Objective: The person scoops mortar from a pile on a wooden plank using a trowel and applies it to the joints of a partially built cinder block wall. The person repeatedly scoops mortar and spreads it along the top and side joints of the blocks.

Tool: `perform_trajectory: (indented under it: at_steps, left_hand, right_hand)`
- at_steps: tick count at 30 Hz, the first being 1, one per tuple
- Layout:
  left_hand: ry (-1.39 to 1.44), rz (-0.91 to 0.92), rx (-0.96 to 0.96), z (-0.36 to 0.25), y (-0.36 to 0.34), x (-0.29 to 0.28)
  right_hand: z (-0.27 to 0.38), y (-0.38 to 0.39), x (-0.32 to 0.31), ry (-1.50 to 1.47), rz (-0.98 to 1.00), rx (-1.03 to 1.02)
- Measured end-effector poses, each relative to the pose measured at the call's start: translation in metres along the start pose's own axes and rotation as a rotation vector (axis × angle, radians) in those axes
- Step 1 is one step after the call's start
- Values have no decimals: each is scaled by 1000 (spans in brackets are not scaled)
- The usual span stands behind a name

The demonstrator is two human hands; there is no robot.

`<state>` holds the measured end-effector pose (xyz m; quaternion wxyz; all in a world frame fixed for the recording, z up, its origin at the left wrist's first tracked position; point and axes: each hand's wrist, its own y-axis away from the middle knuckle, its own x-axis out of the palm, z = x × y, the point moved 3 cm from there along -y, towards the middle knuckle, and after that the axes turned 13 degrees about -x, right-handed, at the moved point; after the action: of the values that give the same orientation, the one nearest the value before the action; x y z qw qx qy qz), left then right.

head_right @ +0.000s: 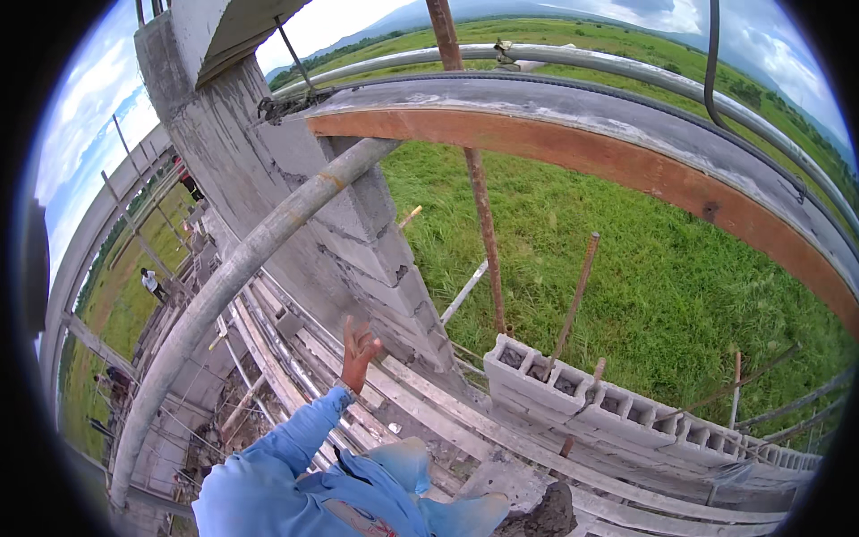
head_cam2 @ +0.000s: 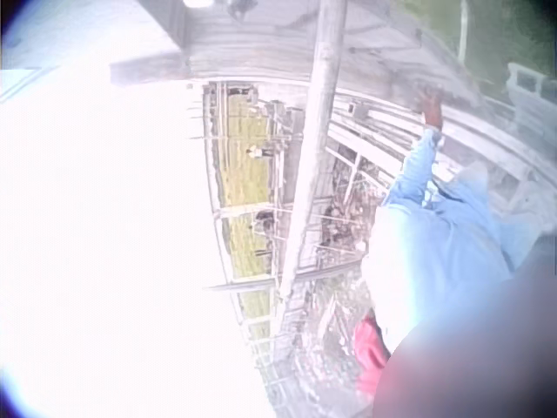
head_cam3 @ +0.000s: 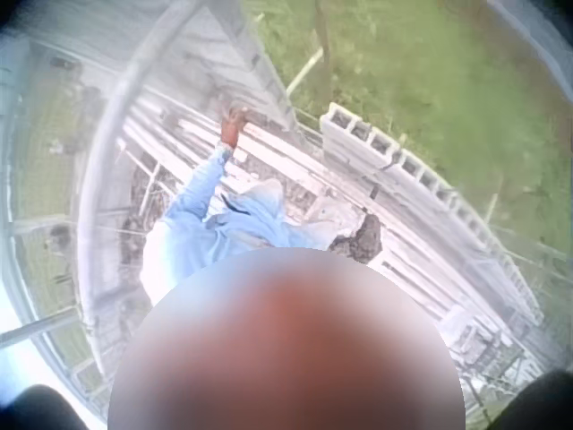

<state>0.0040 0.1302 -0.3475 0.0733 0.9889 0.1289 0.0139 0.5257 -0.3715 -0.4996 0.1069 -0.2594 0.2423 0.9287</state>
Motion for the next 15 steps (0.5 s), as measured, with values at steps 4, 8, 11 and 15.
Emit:
perform_trajectory:
  at_steps: [4,8,11,15]
  left_hand:
    - [191,-202,518,-184,28,-70]
    - [156,-369,799,-263,68,-107]
    - [193,-26,905,-273,74,-106]
    - [278,88,947,-270,63,-107]
  right_hand:
    - [177,-59,-77,261,245,-215]
    - [404,-84,-119,283,383,-371]
    - [572,-87,-145,815,446,-460]
    - [769,-108,-128,769,651,-756]
